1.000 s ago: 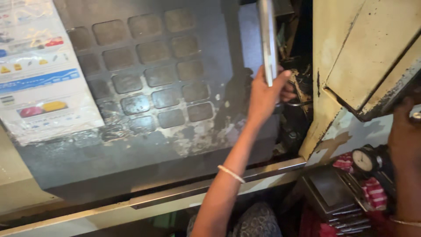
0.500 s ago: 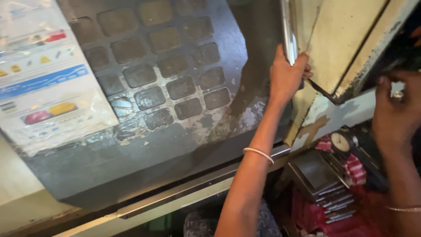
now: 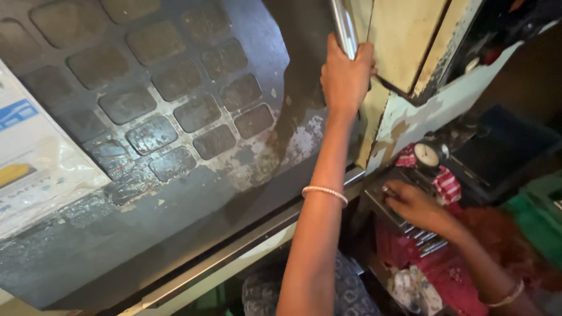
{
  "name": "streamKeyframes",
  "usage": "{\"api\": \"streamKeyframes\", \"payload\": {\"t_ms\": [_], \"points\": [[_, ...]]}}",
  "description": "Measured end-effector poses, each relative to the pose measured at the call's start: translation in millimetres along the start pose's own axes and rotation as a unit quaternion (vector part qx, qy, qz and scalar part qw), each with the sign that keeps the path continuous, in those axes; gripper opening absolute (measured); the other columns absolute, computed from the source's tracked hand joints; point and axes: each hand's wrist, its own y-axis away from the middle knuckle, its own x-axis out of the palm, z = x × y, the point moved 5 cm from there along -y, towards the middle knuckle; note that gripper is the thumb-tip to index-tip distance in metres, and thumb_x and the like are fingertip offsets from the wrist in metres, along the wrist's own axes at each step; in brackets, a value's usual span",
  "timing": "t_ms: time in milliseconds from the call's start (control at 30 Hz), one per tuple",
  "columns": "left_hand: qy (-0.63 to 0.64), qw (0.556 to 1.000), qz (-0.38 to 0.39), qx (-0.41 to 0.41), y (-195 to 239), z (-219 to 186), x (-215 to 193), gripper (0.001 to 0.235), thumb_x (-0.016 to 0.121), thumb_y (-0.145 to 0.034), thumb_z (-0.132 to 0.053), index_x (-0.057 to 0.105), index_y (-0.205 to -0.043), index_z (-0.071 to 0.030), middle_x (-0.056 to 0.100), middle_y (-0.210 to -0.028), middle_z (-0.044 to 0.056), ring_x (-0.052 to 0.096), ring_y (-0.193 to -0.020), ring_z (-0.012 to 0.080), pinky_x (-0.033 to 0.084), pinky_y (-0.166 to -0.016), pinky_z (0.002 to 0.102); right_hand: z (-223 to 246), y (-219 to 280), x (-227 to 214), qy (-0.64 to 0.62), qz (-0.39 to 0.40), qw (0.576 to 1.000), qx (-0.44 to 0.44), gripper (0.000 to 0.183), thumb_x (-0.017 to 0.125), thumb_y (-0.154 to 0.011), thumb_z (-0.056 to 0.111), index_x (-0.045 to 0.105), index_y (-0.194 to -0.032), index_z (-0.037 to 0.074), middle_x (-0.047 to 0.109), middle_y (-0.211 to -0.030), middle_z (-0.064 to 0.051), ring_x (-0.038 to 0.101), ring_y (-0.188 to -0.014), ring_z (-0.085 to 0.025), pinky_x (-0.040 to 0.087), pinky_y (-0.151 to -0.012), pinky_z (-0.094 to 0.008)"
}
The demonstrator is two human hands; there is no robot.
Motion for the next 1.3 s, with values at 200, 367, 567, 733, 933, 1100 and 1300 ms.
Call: {"api": "streamKeyframes", "payload": {"t_ms": [200, 367, 567, 733, 933, 1100, 1300], "points": [[-0.034, 0.999, -0.005, 0.002, -3.3, 5.5, 2.4, 0.037, 0.058, -0.080, -0.040, 0.057, -0.103, -0.011, 0.077, -0.065, 0.006, 0.079, -0.063, 0.0237, 0.060, -0.071, 0.040, -31.5, 18.1, -2.3, -0.089, -0.181, 0.979, 0.042, 0.023, 0.067, -0.096, 0.014, 0.068, -0.117, 0.005, 0.070, -0.087, -0.004, 0.065, -0.077, -0.014, 0.053, -0.071, -0.031], [-0.017, 1.000, 0.002, -0.011, -3.3, 8.5, 3.4, 0.039, 0.058, -0.080, -0.039, 0.055, -0.107, -0.012, 0.075, -0.064, 0.007, 0.079, -0.063, 0.0244, 0.059, -0.070, 0.041, -45.0, 28.6, 5.2, -0.119, -0.303, 0.946, -0.005, 0.024, 0.068, -0.101, 0.008, 0.068, -0.124, 0.003, 0.072, -0.098, -0.008, 0.064, -0.089, -0.010, 0.052, -0.078, -0.029], [-0.012, 1.000, 0.003, 0.006, -3.2, 6.4, 3.6, 0.044, 0.058, -0.080, -0.039, 0.055, -0.114, -0.011, 0.076, -0.064, 0.009, 0.078, -0.062, 0.0247, 0.059, -0.070, 0.041, -97.2, 31.4, 30.5, 0.025, -0.306, 0.943, 0.127, 0.029, 0.076, -0.093, 0.013, 0.071, -0.120, 0.003, 0.073, -0.094, -0.015, 0.068, -0.081, -0.022, 0.055, -0.076, -0.035], [-0.017, 1.000, 0.012, -0.011, -2.8, 8.0, 3.1, 0.060, 0.057, -0.077, -0.038, 0.052, -0.132, -0.012, 0.075, -0.064, 0.009, 0.077, -0.059, 0.0264, 0.059, -0.067, 0.042, -112.9, 39.6, 47.6, -0.029, -0.313, 0.943, 0.107, 0.021, 0.072, -0.096, 0.013, 0.072, -0.113, 0.001, 0.076, -0.103, -0.016, 0.074, -0.092, -0.022, 0.054, -0.080, -0.035], [-0.009, 1.000, 0.015, 0.003, -2.1, 6.0, 2.4, 0.065, 0.057, -0.078, -0.040, 0.050, -0.136, -0.011, 0.076, -0.064, 0.011, 0.079, -0.063, 0.0283, 0.059, -0.071, 0.043, -110.4, 39.8, 57.0, -0.109, -0.329, 0.935, 0.071, 0.018, 0.069, -0.095, 0.008, 0.071, -0.110, -0.002, 0.077, -0.105, -0.015, 0.073, -0.095, -0.020, 0.055, -0.083, -0.032], [-0.046, 0.999, 0.012, 0.003, -3.6, 7.1, 2.6, 0.057, 0.057, -0.080, -0.041, 0.053, -0.126, -0.010, 0.077, -0.069, 0.014, 0.077, -0.072, 0.0362, 0.058, -0.075, 0.048, -112.8, 35.9, 56.0, -0.123, -0.336, 0.932, 0.064, 0.019, 0.066, -0.098, 0.004, 0.071, -0.115, -0.002, 0.077, -0.107, -0.014, 0.071, -0.096, -0.019, 0.054, -0.086, -0.031], [-0.051, 0.999, 0.005, 0.003, -2.8, 4.5, 1.3, 0.051, 0.057, -0.080, -0.041, 0.053, -0.119, -0.009, 0.076, -0.072, 0.015, 0.076, -0.074, 0.0387, 0.057, -0.076, 0.050, -107.3, 27.4, 41.4, -0.105, -0.359, 0.927, 0.007, 0.024, 0.062, -0.096, -0.004, 0.070, -0.119, -0.002, 0.076, -0.111, -0.013, 0.072, -0.102, -0.018, 0.054, -0.093, -0.031]]}}
